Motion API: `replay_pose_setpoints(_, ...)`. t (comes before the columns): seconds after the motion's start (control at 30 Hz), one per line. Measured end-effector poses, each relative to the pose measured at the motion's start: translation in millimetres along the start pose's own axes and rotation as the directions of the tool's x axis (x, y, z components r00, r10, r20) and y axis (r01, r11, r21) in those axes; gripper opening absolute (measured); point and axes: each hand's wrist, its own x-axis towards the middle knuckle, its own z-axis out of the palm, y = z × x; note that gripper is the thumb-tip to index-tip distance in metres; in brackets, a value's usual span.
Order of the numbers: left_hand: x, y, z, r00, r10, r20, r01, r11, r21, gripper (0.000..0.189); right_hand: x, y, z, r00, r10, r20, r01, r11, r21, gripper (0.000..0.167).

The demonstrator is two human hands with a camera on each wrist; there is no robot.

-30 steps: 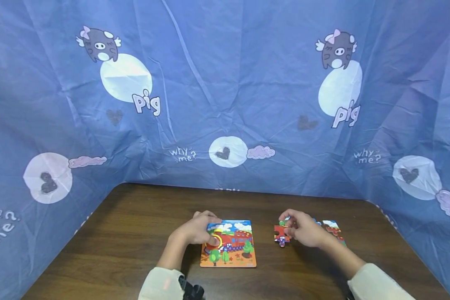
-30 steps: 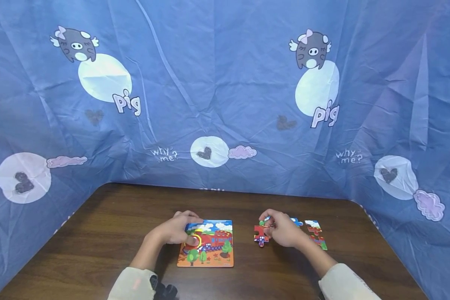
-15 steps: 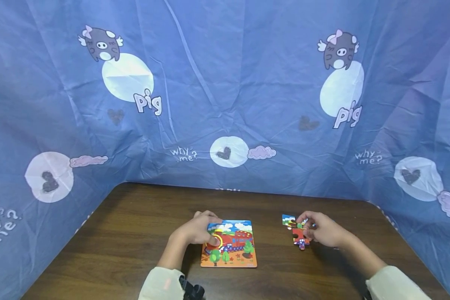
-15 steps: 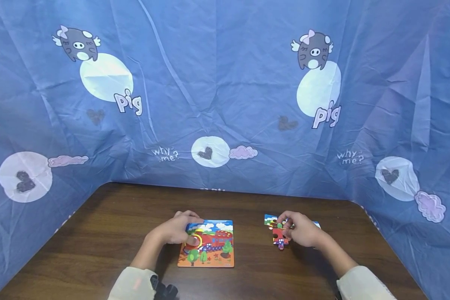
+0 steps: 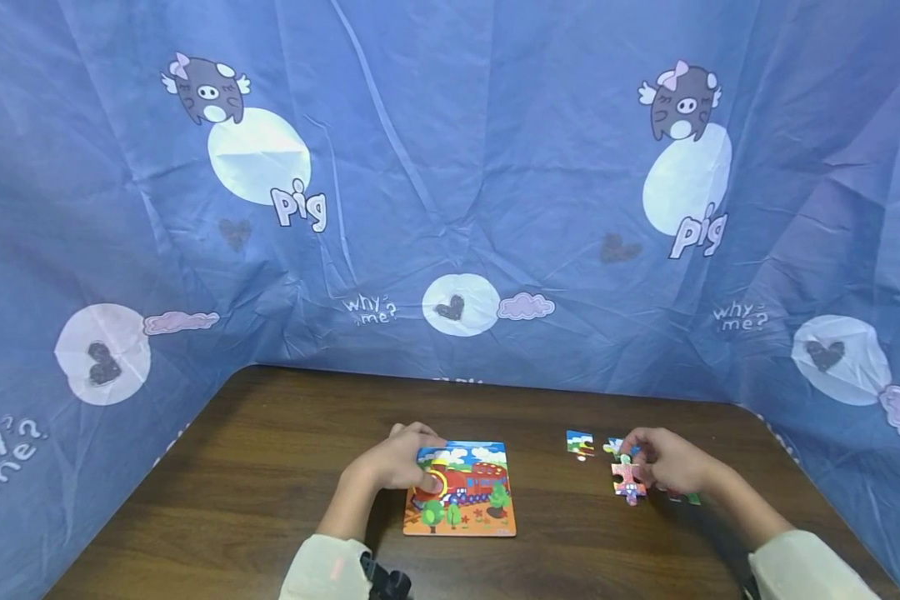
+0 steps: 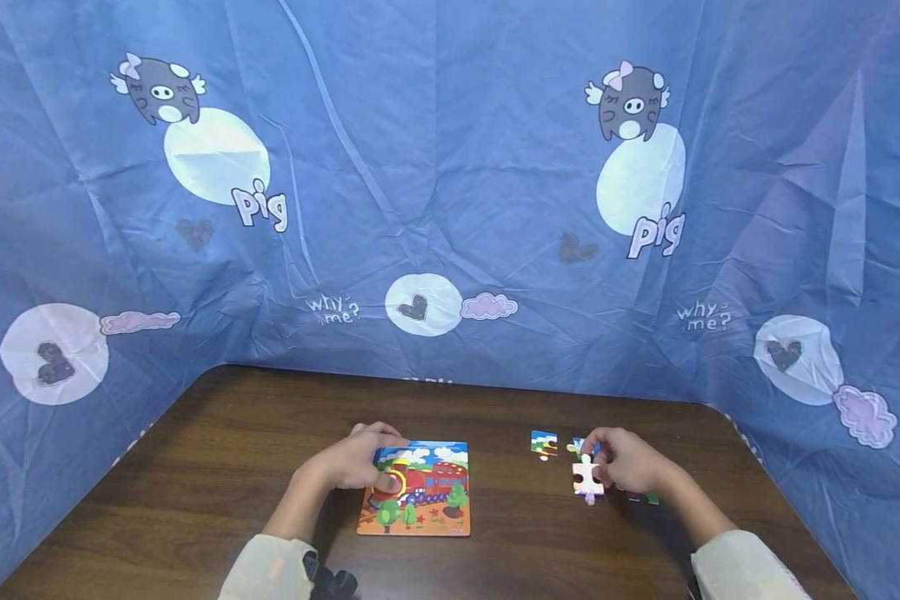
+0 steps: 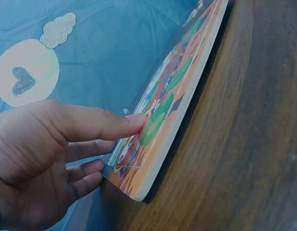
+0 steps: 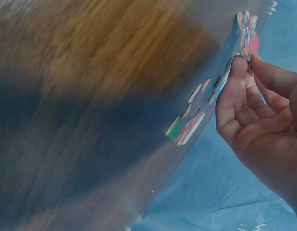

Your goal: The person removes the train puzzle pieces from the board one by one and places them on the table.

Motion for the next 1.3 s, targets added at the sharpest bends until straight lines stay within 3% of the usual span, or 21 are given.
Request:
replay_pose_setpoints(0.33, 0.3, 0.5, 0.5, 1.000, -0.008, -0.002, 0.008, 1.000, -0.012, 0.062, -0.2, 10.4, -3.0, 0.998, -0.009, -0.055, -0.006, 0.963, -0.271, 0.019)
replay_pose_setpoints(0.93, 0.8, -0.2, 1.4, 1.000, -0.026, -0.007, 0.026, 1.000, 0.007, 0.060, 0.6, 15.8, -3.9, 0.996, 0.014, -0.085, -0.040, 0.949, -0.312, 0.018)
replay_pose_setpoints(1.3, 1.2, -1.3, 2.0, 1.000, -0.012, -0.007, 0.012, 1.000, 0.002, 0.060, 0.1, 9.7, -3.0, 0.994, -0.019, -0.105, -0.018, 0.939, -0.344, 0.019)
